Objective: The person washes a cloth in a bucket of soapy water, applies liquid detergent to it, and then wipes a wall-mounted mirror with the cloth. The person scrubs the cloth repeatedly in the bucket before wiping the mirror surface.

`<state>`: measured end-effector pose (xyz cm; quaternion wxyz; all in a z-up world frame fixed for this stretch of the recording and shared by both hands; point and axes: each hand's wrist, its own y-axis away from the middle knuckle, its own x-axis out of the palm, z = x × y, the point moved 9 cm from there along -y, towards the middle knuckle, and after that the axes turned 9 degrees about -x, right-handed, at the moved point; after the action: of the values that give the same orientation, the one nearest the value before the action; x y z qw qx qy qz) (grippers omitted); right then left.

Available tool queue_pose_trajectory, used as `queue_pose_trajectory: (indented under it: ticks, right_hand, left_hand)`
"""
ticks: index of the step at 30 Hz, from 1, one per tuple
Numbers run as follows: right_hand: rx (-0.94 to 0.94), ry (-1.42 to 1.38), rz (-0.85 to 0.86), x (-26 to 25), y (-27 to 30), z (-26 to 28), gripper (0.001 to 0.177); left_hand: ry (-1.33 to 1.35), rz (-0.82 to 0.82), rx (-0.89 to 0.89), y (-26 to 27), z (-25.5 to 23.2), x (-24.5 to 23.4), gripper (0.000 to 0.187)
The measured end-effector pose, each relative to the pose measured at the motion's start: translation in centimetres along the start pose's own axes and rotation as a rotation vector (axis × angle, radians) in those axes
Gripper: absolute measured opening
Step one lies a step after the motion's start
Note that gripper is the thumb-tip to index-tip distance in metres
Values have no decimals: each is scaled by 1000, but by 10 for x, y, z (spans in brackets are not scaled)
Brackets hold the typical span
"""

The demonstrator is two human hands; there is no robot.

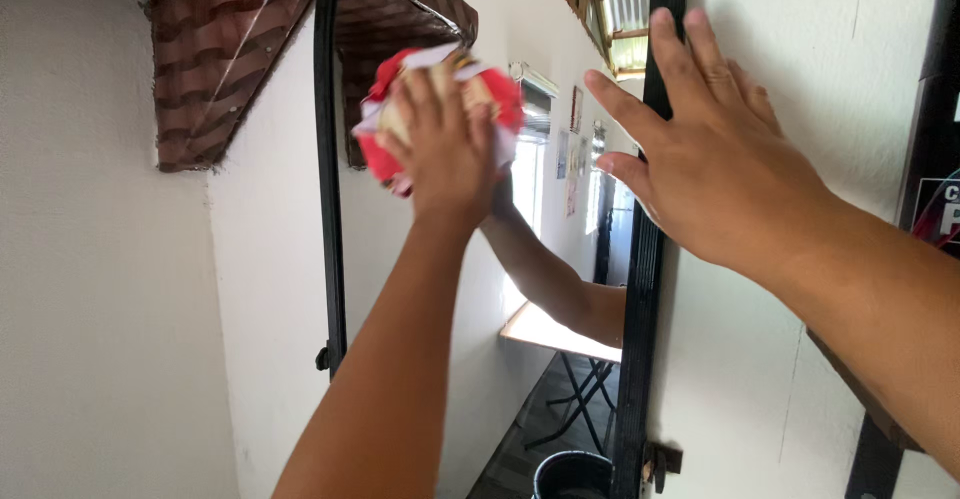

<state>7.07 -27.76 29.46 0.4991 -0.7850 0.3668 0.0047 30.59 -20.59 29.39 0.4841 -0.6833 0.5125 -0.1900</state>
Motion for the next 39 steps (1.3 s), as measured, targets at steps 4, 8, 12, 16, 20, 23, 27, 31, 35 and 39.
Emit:
queue_pose_trajectory:
  ticks: [4, 8, 12, 16, 20, 23, 27, 31, 35, 39]
  right_hand:
    - [-21, -31, 16, -1, 1, 2, 62]
    - [62, 0, 126, 8, -1, -2, 67]
    - [59, -55, 116, 8, -3, -1, 66]
    - [75, -135, 138, 12, -5, 0, 68]
    - [-138, -69, 25, 0, -10, 25, 65]
    - [-319, -13, 45, -1, -5, 46, 57]
    - [-375, -56, -6, -1, 0, 52, 59]
    - [-538, -40, -289, -13, 10, 55, 56]
    - [-379, 69, -82, 12, 6, 30, 67]
    - [-259, 166, -87, 9, 5, 11, 76]
  left_hand:
    - [81, -7, -77, 4, 65, 1, 65]
    - [216, -99, -61, 21, 98, 1, 63]
    - [120, -98, -14, 28, 81, 12, 53]
    - [-89, -84, 193, 60, 19, 17, 52]
    - [-57, -79, 376, 120, -57, 0, 72]
    - [-163, 267, 533, 165, -99, 13, 91]
    - [-40, 92, 514, 158, -102, -15, 76]
    - [-47, -26, 444, 124, -90, -11, 70]
    - [22, -164, 334, 82, -61, -12, 64]
    - [-6, -165, 162, 33, -11, -7, 62]
